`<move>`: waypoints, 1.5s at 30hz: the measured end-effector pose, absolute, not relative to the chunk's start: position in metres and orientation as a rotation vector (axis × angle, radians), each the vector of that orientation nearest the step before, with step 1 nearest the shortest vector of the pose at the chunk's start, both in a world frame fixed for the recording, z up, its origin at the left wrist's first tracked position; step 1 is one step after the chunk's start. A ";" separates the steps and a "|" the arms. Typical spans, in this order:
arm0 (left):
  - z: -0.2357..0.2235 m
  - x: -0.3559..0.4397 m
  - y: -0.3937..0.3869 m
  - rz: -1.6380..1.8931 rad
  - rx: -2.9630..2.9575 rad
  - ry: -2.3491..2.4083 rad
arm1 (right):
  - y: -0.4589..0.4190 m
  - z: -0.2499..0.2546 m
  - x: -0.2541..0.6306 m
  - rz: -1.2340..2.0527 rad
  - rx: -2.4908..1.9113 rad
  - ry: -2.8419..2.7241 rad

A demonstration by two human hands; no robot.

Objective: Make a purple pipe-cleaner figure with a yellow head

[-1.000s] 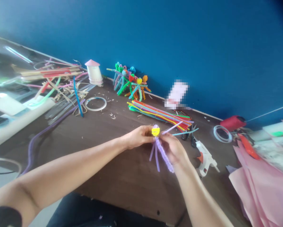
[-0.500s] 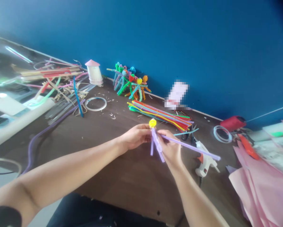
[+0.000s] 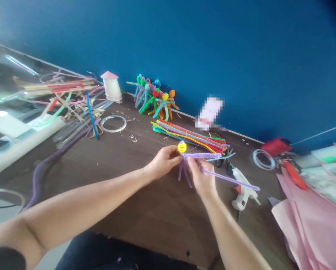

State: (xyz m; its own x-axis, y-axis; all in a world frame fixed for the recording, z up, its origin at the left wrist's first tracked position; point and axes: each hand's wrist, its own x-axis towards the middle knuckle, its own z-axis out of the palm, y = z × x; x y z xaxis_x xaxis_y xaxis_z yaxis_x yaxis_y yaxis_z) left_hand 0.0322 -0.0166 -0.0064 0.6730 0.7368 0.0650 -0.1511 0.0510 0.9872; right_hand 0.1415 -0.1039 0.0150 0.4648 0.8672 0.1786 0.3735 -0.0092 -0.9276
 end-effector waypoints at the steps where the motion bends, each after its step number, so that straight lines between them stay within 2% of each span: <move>1: -0.008 0.032 -0.016 0.745 1.431 0.560 | -0.103 0.013 0.142 0.656 -1.570 -0.999; 6: -0.006 0.029 -0.016 0.786 1.635 0.626 | -0.100 0.013 0.140 1.084 -1.329 -0.585; 10: 0.000 0.028 -0.017 0.733 1.487 0.577 | -0.100 0.016 0.138 1.149 -1.262 -0.548; 18: 0.003 0.028 -0.009 0.521 0.896 0.502 | -0.101 0.011 0.141 0.934 -1.462 -0.732; 23: 0.003 0.025 0.003 0.369 0.782 0.556 | -0.102 0.007 0.146 0.861 -1.548 -0.887; 31: 0.010 0.019 0.009 0.307 0.868 0.547 | -0.107 0.020 0.148 0.494 -1.736 -1.324; 36: 0.013 0.018 0.006 0.218 0.967 0.521 | -0.108 0.021 0.149 0.342 -1.822 -1.351; 45: 0.010 0.025 -0.010 0.289 1.167 0.626 | -0.109 0.018 0.151 0.056 -1.944 -1.559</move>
State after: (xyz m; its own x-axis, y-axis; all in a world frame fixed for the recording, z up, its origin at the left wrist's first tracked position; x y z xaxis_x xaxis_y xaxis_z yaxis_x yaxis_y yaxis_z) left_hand 0.0253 -0.0096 0.0102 0.7967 0.5207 -0.3069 0.1044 0.3816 0.9184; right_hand 0.1514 -0.1087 0.0182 0.2960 0.8902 0.3464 0.8628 -0.0936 -0.4968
